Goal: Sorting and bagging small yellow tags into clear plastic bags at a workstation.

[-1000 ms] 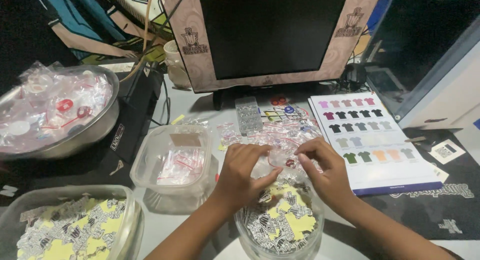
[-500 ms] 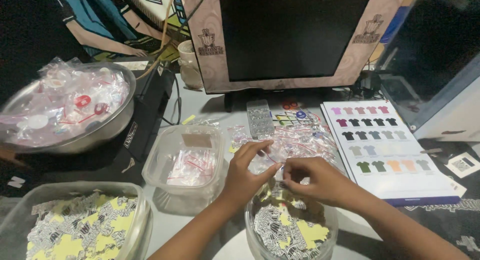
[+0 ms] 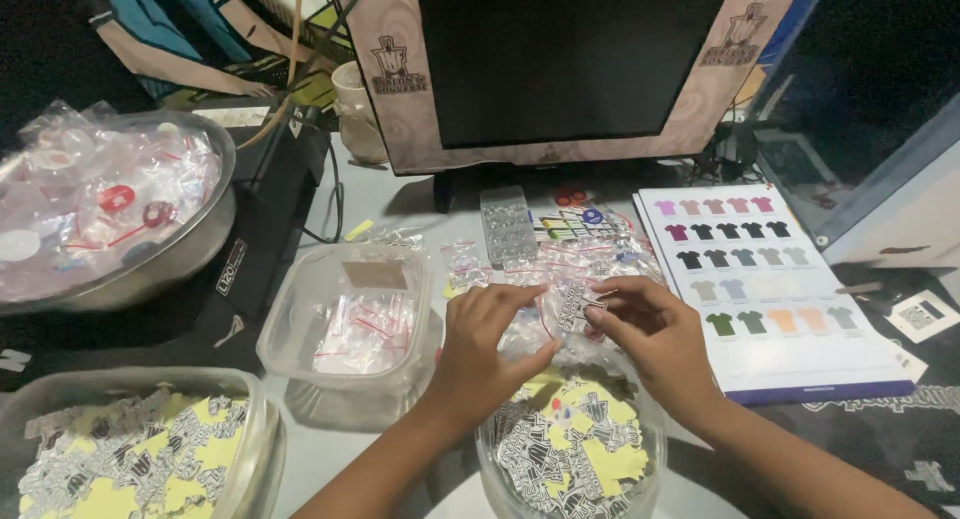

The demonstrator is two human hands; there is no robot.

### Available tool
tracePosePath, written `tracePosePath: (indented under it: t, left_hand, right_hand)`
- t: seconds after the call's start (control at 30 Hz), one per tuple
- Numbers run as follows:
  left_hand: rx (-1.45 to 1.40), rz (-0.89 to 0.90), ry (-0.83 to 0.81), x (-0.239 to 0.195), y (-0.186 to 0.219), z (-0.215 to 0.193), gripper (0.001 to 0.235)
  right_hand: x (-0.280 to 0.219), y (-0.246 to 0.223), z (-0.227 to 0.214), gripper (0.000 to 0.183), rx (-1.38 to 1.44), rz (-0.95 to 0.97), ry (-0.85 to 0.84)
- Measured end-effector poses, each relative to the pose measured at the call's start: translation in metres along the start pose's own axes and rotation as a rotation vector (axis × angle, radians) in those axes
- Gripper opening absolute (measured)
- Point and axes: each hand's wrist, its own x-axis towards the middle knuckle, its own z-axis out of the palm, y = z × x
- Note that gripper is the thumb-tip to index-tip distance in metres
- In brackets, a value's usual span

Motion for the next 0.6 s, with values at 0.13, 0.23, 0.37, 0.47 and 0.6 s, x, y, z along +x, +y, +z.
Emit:
tracePosePath:
  t: [0.13, 0.23, 0.37, 0.47, 0.6]
  left_hand:
    - [0.088, 0.034, -0.012, -0.002, 0.0, 0.001, 0.051]
    - [0.237, 0.11, -0.017, -0.003, -0.003, 0.001, 0.056]
    - [0.339, 0.177, -0.027, -0.002, 0.001, -0.004, 0.054]
    - [0.345, 0.158, -0.031, -0.002, 0.002, -0.002, 0.053]
    - [0.377, 0.173, -0.012, -0.004, -0.002, 0.001, 0.053]
  right_hand:
    - [-0.005, 0.004, 0.001, 0.028, -0.093, -0.161, -0.054]
    - [-0.001, 0.012, -0.001, 0.029, -0.152, -0.212, -0.112]
    - [-0.002, 0.013, -0.001, 0.032, -0.127, -0.205, -0.128]
    - [-0.002, 0.011, -0.001, 0.031, -0.144, -0.23, -0.152]
    - [0.002, 0.019, -0.005, 0.021, -0.232, -0.327, -0.176]
